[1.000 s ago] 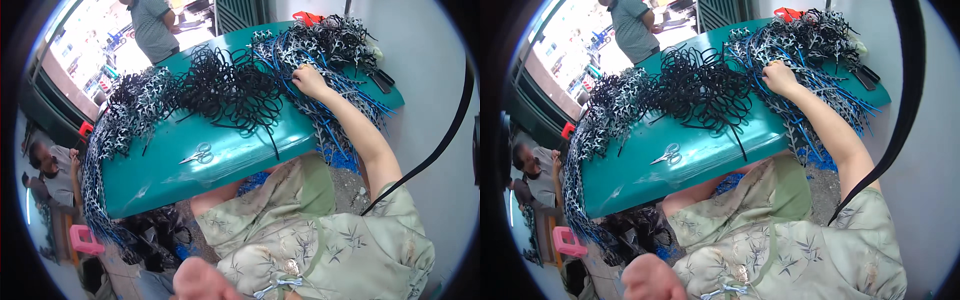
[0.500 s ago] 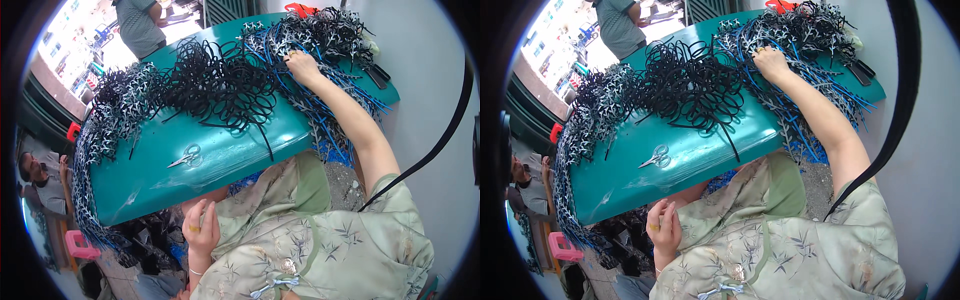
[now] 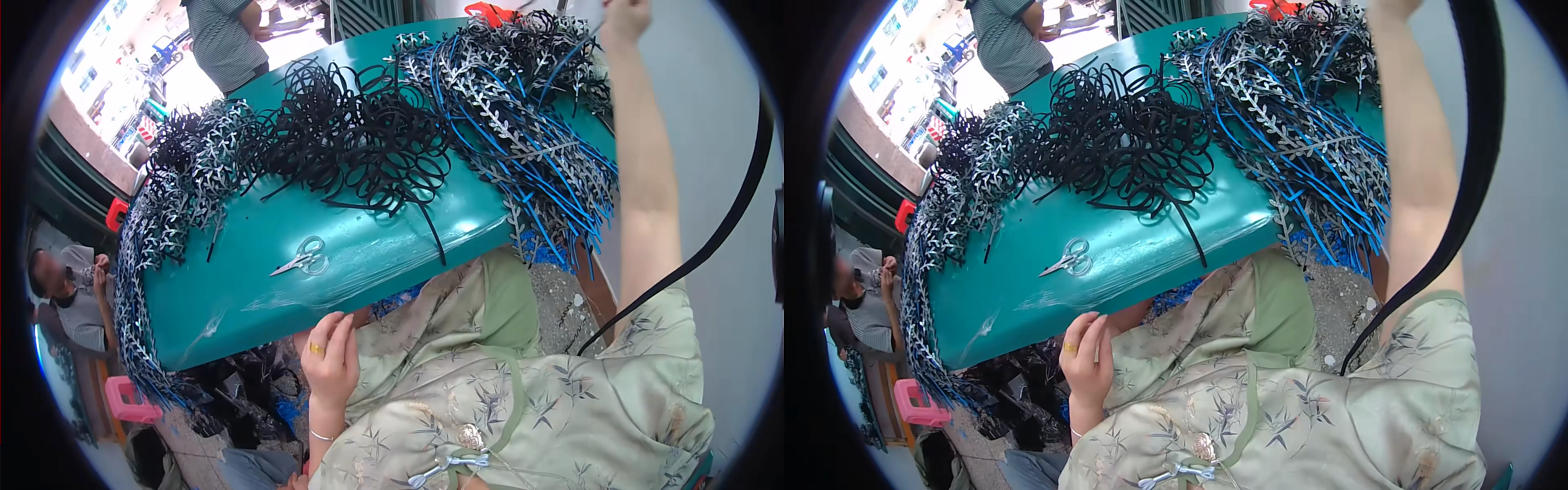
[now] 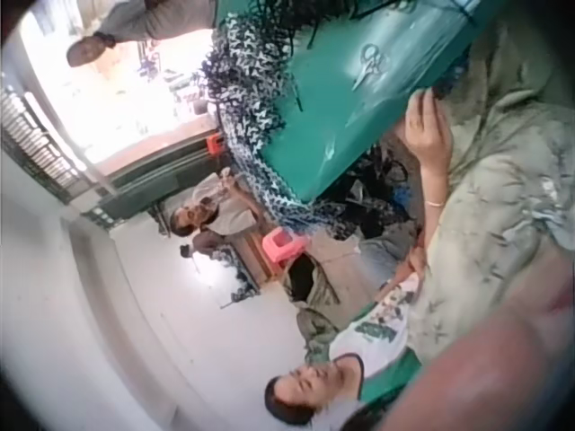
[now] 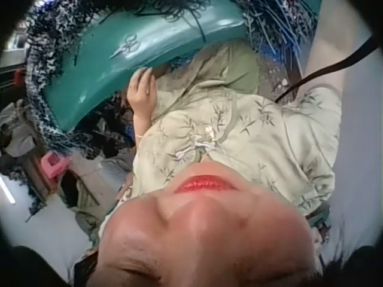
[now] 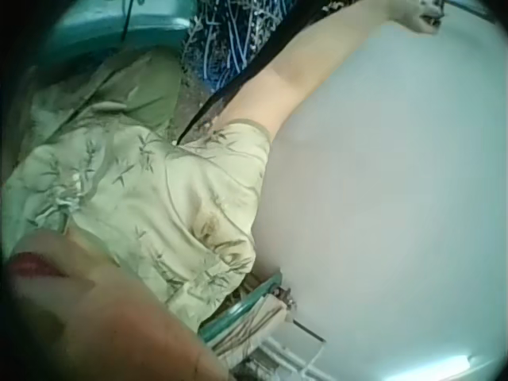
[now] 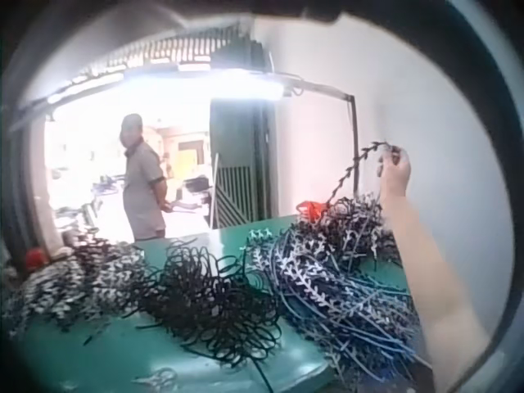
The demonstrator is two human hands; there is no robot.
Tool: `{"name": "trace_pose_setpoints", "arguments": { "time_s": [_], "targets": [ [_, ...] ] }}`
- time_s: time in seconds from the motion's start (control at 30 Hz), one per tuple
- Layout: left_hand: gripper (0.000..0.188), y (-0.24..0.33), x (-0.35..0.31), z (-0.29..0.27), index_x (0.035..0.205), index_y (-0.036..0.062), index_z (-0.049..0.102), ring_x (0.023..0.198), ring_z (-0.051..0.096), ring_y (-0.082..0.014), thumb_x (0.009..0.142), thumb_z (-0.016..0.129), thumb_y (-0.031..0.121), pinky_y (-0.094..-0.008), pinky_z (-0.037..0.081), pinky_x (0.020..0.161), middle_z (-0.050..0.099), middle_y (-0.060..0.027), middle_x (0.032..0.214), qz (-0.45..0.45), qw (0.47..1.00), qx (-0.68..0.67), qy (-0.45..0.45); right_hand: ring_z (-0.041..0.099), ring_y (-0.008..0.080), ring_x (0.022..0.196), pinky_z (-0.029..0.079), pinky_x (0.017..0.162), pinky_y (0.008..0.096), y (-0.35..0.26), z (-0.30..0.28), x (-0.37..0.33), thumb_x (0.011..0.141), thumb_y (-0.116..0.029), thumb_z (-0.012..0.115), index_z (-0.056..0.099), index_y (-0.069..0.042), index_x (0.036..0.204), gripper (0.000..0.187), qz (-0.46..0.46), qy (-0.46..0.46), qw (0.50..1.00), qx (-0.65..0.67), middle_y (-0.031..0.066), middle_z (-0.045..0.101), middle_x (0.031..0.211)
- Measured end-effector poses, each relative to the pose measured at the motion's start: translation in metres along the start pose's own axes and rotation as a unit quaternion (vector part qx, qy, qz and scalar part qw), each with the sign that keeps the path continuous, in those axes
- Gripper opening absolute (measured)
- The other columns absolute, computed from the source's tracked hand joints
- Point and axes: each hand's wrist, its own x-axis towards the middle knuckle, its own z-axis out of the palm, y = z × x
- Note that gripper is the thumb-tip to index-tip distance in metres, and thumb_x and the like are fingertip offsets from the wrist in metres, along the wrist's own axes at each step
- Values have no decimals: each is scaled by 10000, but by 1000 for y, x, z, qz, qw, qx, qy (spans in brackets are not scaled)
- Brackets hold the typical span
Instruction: The worker is braiding and assembling black decorative straps for footwear at a factory workstation.
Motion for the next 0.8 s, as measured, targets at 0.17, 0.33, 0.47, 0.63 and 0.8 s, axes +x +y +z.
{"name": "trace_pose_setpoints", "arguments": {
  "time_s": [0.17,0.33,0.47,0.63,0.8],
  "targets": [
    [284,29,33,7,1102,-25,631,788,649,-169,823,669,10,-267,526,669,628,-124,1049,-162,967,-192,-45,430,144,602,402,563,379,-144,-40,-1,939,-172,613,480,30,1080,280,-72,-272,959,39,105,528,824],
    [461,60,84,45,1265,-46,534,1070,599,-219,1021,399,321,-345,488,900,579,-169,1232,-222,715,-631,-201,639,149,785,496,665,258,-235,-102,-133,823,-27,675,591,-12,1094,284,58,-506,860,26,61,639,861],
    [705,92,98,80,1402,-21,386,1238,502,-285,976,370,541,-425,418,1012,474,-205,1373,-201,383,-848,-306,664,301,742,514,647,349,-259,-135,-196,756,-63,738,619,-33,1036,306,71,-782,619,-1,147,664,863],
    [719,99,80,75,1463,28,281,1249,485,-298,960,443,515,-416,426,1012,450,-209,1383,-226,324,-887,-239,671,288,763,515,662,350,-258,-188,-228,802,-113,710,622,-61,1069,286,162,-804,571,-42,148,672,876],
    [636,77,61,78,1487,96,254,1119,577,-257,957,563,267,-405,461,986,410,-129,1441,-212,475,-840,-155,678,218,822,519,721,331,-226,-228,-261,902,-183,646,607,-58,1135,268,375,-756,526,-105,97,699,950]
  ]
}}
